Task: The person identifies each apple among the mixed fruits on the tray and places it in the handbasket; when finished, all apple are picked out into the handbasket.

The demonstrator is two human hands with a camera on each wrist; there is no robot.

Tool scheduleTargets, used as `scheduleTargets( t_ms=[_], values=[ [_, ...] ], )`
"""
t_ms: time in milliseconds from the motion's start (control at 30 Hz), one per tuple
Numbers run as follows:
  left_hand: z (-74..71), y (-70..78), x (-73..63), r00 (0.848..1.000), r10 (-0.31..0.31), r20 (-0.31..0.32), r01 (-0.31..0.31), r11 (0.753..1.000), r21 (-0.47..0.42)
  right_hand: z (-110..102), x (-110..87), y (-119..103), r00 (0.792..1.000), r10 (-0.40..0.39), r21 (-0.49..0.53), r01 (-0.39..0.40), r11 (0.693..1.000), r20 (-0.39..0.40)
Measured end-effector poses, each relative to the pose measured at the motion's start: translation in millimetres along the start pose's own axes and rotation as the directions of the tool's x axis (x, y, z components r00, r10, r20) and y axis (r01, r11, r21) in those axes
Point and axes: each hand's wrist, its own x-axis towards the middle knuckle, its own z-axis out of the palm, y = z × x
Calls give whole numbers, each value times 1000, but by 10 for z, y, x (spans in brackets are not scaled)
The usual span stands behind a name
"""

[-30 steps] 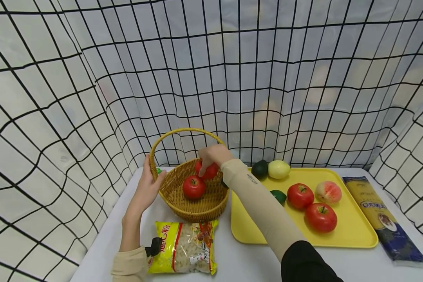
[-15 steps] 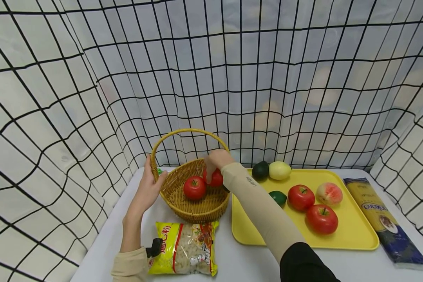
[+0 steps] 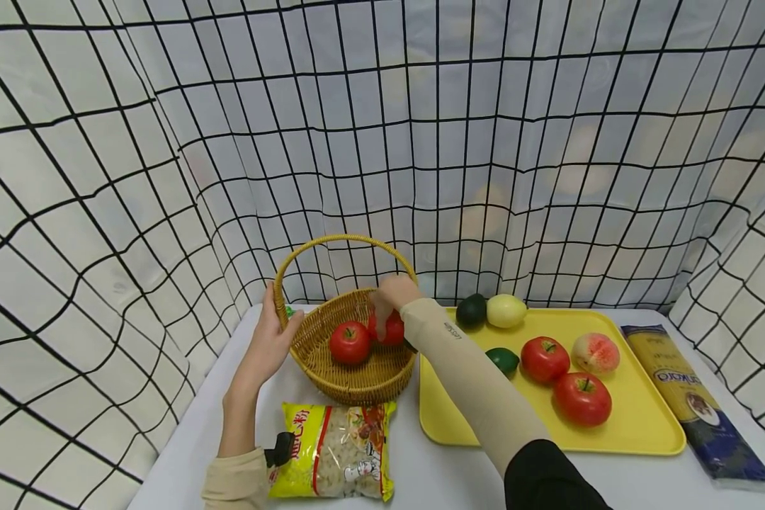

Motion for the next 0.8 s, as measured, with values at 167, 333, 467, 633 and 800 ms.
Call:
scheduleTargets(
  t_ms=[167, 333, 467, 633, 800],
  values=[
    [-6, -14, -6, 1000, -11, 6, 11, 1000, -1, 82, 52, 4, 999, 33, 75, -35, 997, 29],
    [-18, -17, 8, 1000, 5, 5, -5, 1000, -2, 102, 78, 4, 998, 52, 101, -56, 993, 45],
    [-25, 1, 30, 1000, 23, 4, -23, 1000, -3, 82, 67, 16, 998, 44, 69, -47, 997, 53],
    [-33, 0, 25, 1000, 14, 5, -14, 1000, 2, 92, 63, 21, 999, 27, 61, -29, 998, 41],
    [-25, -26, 3, 1000, 10, 6, -10, 1000, 3, 122, 60, -1, 998, 45, 136, -51, 989, 46]
  ],
)
